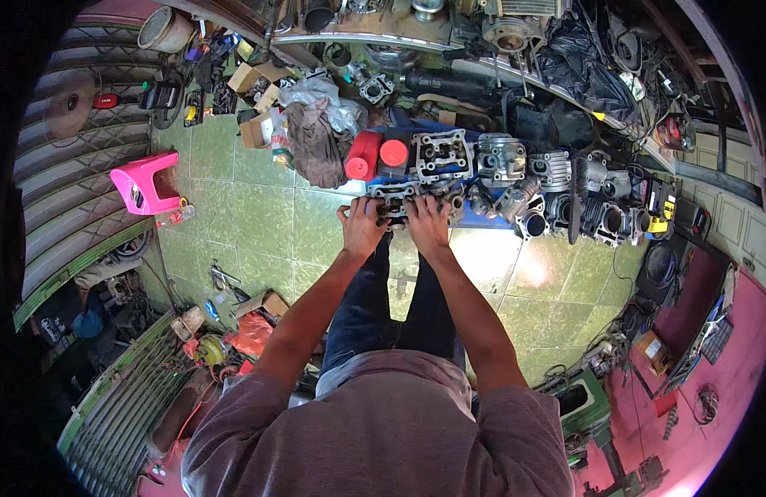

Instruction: The person grinds the surface of a metal cylinder head by hand using a grinding block.

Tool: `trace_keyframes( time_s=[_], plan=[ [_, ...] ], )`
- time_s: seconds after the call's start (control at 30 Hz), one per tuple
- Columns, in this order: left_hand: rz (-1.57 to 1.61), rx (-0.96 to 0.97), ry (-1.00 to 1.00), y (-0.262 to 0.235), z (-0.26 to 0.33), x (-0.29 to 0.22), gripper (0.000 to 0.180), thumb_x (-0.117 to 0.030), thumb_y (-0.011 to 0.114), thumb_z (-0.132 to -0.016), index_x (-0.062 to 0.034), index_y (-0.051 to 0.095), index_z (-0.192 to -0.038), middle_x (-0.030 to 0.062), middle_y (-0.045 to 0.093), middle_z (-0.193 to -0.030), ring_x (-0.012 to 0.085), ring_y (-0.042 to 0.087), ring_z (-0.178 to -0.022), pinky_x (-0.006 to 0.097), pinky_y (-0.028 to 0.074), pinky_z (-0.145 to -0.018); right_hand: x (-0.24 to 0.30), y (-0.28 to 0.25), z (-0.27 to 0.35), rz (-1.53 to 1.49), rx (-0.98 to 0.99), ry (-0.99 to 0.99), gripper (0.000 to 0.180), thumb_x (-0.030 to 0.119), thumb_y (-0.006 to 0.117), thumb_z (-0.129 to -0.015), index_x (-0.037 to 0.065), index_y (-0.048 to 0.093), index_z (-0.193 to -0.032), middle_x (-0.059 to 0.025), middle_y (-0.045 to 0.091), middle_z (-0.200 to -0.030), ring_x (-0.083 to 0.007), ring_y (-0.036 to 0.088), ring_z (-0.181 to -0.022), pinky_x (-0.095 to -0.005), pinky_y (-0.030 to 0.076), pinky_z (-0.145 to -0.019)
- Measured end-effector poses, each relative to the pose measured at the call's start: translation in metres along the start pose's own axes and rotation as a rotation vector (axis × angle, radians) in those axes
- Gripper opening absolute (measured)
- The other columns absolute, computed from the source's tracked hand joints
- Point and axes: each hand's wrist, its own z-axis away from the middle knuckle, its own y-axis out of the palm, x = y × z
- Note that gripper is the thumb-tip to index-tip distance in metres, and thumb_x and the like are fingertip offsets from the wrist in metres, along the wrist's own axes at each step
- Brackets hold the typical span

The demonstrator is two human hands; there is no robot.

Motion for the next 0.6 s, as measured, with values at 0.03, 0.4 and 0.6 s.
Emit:
trace_keyframes(
  time_s=[0.03,0.4,0.6],
  plan=[
    [-0.011,0.005,-0.018,-0.001,0.0,0.001,0.056,-0.033,0.087,-0.071,-0.0151,0.064,-0.118,0.0041,0.061,-0.118,0.0243,0.056,-0.116,0.055,0.033,-0.1,0.002,-0.005,-0.001,-0.003,0.0,-0.002,0.054,0.029,0.08,-0.076,0.015,0.067,-0.127,-0.0005,0.059,-0.125,-0.0242,0.05,-0.12,-0.0567,0.034,-0.099],
    [-0.006,0.109,0.044,-0.011,-0.01,0.005,0.083,-0.034,0.089,-0.068,-0.0142,0.053,-0.139,0.0074,0.055,-0.138,0.0274,0.047,-0.135,0.055,0.03,-0.107,-0.014,-0.02,-0.01,0.08,0.136,-0.089,0.086,0.03,0.084,-0.072,0.025,0.048,-0.149,-0.0017,0.046,-0.154,-0.0217,0.046,-0.132,-0.0551,0.033,-0.102],
    [-0.015,0.132,0.097,-0.005,-0.006,0.017,0.089,-0.026,0.089,-0.065,-0.0138,0.05,-0.144,0.0079,0.052,-0.147,0.0299,0.042,-0.141,0.056,0.03,-0.109,-0.017,-0.019,-0.011,0.061,0.261,-0.077,0.091,0.024,0.081,-0.074,0.025,0.04,-0.155,-0.0023,0.044,-0.156,-0.0242,0.045,-0.133,-0.058,0.031,-0.108]
  ],
)
